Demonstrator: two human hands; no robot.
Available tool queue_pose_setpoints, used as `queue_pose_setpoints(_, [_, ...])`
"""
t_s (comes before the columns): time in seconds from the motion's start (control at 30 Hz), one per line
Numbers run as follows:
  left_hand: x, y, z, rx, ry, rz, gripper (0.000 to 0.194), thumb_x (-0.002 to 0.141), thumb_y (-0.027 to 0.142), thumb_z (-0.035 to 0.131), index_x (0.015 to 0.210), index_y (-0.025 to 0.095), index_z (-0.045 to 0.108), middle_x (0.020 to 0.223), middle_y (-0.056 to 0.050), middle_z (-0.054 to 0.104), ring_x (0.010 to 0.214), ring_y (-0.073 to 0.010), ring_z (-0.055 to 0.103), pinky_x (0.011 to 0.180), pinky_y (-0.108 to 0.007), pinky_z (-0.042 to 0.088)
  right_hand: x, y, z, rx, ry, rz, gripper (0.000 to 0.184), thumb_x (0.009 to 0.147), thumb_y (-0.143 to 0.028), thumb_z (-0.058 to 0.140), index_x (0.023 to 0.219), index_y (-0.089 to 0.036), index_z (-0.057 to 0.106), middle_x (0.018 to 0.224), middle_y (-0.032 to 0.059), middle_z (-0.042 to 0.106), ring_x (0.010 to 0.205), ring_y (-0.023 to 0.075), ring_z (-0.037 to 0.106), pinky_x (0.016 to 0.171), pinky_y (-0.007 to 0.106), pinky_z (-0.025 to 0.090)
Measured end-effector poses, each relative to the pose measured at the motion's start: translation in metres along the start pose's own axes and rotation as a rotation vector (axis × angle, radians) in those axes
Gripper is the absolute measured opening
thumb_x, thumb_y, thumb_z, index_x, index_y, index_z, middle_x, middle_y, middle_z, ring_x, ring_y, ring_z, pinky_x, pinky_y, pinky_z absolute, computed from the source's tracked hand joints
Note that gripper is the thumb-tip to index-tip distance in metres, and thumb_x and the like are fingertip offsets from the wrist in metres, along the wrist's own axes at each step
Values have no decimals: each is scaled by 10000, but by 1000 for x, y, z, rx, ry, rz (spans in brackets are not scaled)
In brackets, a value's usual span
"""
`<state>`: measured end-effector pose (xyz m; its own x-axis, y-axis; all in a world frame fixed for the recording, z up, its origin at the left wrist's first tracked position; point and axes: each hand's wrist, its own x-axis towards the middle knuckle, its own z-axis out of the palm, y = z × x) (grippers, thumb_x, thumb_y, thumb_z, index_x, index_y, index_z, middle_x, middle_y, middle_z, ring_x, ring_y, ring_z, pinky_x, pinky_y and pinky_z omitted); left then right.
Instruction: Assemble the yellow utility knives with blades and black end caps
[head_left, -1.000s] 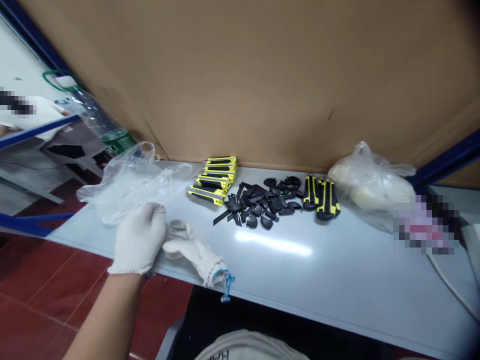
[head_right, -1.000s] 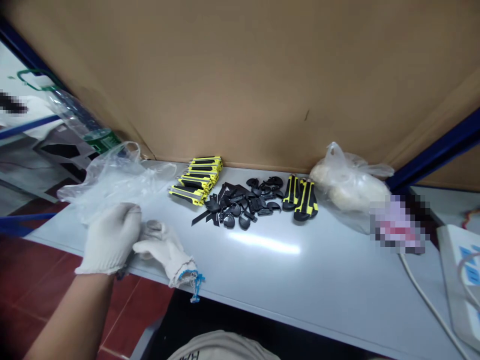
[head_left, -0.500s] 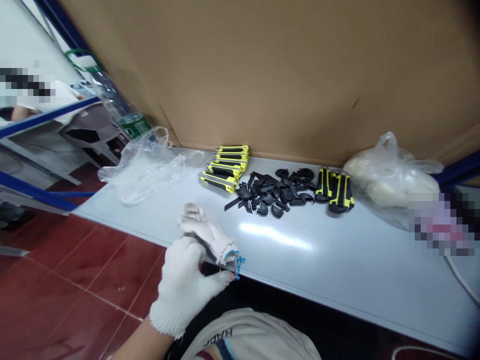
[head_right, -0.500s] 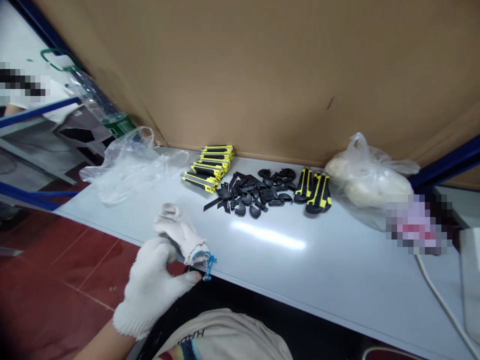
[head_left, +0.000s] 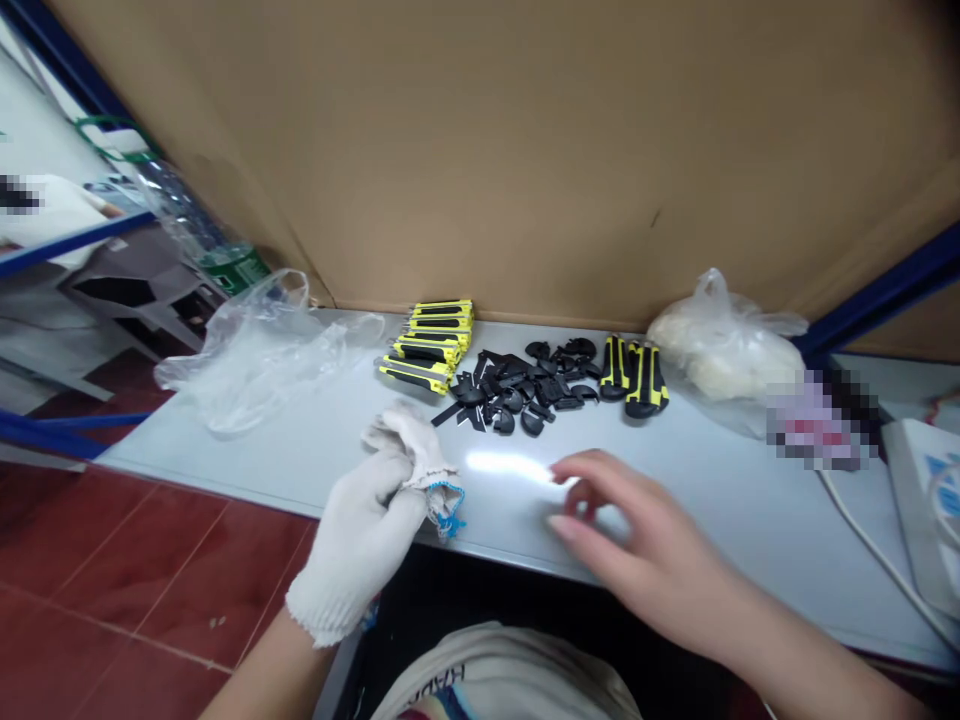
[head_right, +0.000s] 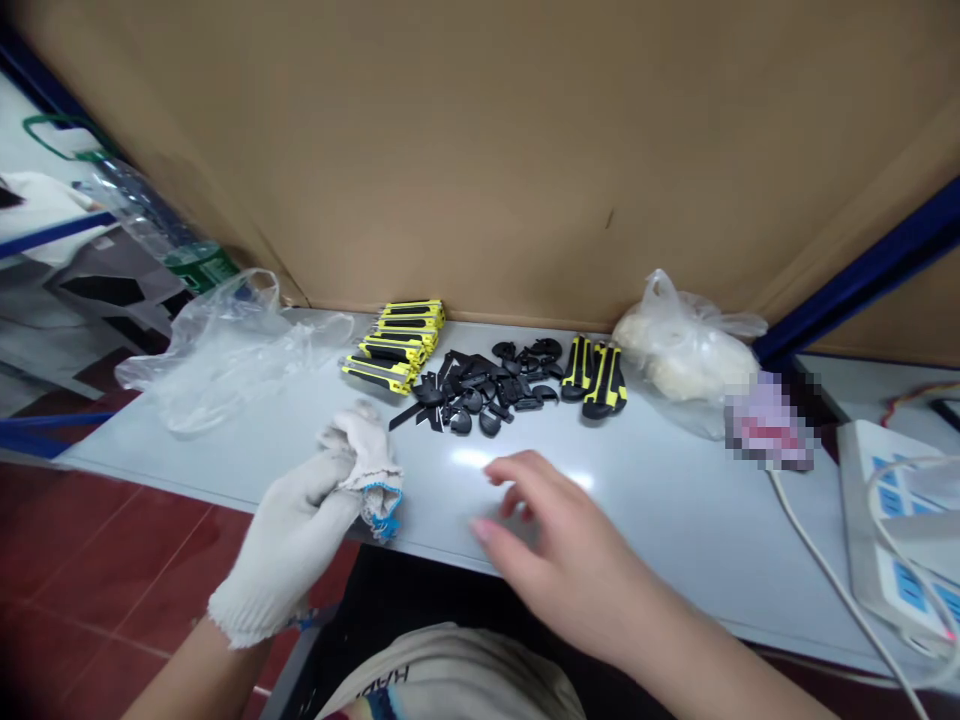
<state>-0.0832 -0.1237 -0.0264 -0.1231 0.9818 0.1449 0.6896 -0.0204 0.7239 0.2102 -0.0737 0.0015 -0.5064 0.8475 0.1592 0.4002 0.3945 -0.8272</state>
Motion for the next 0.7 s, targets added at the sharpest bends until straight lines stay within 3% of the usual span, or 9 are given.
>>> queue_pose_setpoints(0.13, [3,21,4,-195,-122,68,168,900,184,577,742,209,630,764,-8,632,756,-192,570,709,-304,474,32,-5,43,126,-179,83,313,923,-391,795,1147,-216,663,1028,40,707,821,180,655,727,308,517])
queue_pose_setpoints(0.23, [5,29,12,-313,-140,92,149,902,204,594,755,210,616,841,-28,668,820,-208,616,751,-306,520,45,-11,53,152,-184,18,174,961,-316,708,889,-217,584,767,-35,589,671,136,521,618,272,386])
queue_pose_setpoints(0.33, [5,33,26,-476,-128,76,190,957,398,636,882,224,640,924,-56,699,850,-238,640,753,-331,558,40,-12,47,136,-123,-84,256,1022,-211,568,768,-211,532,742,-24,566,699,138,510,670,281,377])
queue_pose_setpoints(0.43, [6,43,39,-541,-189,66,352,847,517,806,1004,250,639,992,-53,700,867,-253,647,747,-341,572,29,-12,42,110,7,-80,192,999,-194,599,809,-215,578,793,-4,617,749,155,553,701,287,395])
queue_pose_setpoints(0.5, [8,54,42,-552,-230,49,361,832,460,845,1065,267,646,1027,-38,709,875,-245,663,767,-336,580,24,-15,37,161,70,-21,149,966,-189,626,830,-222,573,778,-12,618,718,152,548,668,277,400])
queue_pose_setpoints(0.6, [17,74,31,-455,-269,90,121,948,344,704,1031,260,678,954,-22,718,828,-221,661,725,-314,560,26,-26,19,272,77,7,147,970,-218,613,827,-227,581,773,-14,629,696,148,555,625,260,420])
queue_pose_setpoints(0.7, [37,89,13,-245,-213,241,89,934,213,619,939,240,704,896,-9,711,818,-204,633,730,-306,521,38,-35,-7,168,105,-170,109,921,-187,636,820,-223,615,796,-7,658,734,152,584,683,270,441])
